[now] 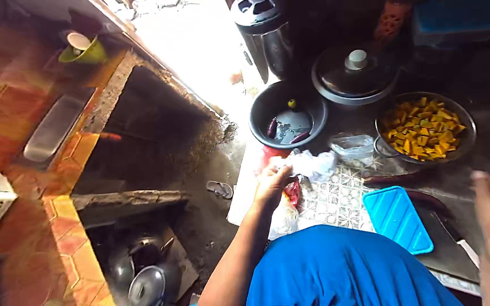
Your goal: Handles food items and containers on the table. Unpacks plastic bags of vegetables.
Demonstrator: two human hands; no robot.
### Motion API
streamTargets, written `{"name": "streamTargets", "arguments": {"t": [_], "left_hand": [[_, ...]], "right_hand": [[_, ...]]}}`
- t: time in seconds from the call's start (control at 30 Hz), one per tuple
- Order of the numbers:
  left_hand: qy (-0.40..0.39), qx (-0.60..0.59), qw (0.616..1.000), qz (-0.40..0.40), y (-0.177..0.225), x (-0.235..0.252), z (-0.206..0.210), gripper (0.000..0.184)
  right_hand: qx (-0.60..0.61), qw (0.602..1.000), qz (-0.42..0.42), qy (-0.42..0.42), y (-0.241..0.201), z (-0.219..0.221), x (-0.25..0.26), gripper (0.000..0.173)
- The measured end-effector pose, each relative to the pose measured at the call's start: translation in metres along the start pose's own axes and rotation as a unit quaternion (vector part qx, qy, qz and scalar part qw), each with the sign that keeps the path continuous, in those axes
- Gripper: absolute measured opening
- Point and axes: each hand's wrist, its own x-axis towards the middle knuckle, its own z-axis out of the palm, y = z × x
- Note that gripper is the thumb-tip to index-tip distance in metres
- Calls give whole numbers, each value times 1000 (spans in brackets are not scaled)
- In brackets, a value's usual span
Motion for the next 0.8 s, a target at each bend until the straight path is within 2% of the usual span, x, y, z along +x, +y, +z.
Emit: {"name": "streamTargets", "arguments": {"t": [0.07, 0.13, 0.2, 0.23, 0.27, 0.3, 0.37, 0.47, 0.57, 0.63, 0.7, 0.8], "left_hand": [[-37, 29, 999, -8, -3, -4, 8, 13], [-95, 66, 993, -17, -7, -8, 13, 16], [-172, 104, 979, -28, -6, -13, 12, 19], [-207, 122, 971, -23, -3, -15, 6, 21], [-229, 149, 962, -4, 1, -17, -2, 26], [-226, 195, 954, 25, 4, -20, -13, 34], [-159, 351, 918, 94, 5, -26, -41, 52], [-100, 553, 813, 149, -1, -43, -87, 73], [-66, 671, 734, 83, -20, -68, -105, 84], [-38, 691, 721, 22, -33, -75, -112, 88], [-21, 680, 733, -32, -43, -77, -120, 90], [-12, 668, 736, -111, -47, -77, -124, 84]], "right_hand": [[130, 976, -73, -159, -57, 47, -19, 78], [242, 917, -141, -285, -89, 93, -40, 81], [290, 866, -210, -350, -110, 127, -52, 55], [289, 855, -244, -354, -117, 140, -54, 37], [283, 850, -264, -358, -121, 149, -53, 26], [271, 850, -267, -365, -123, 155, -50, 24], [202, 872, -248, -371, -123, 166, -41, 25], [78, 905, -208, -363, -123, 188, -29, 32], [44, 912, -212, -348, -120, 219, -35, 45], [-7, 907, -271, -321, -116, 241, -44, 47], [-93, 878, -313, -350, -111, 259, -49, 41], [-275, 763, -296, -504, -114, 274, -49, 48]]}}
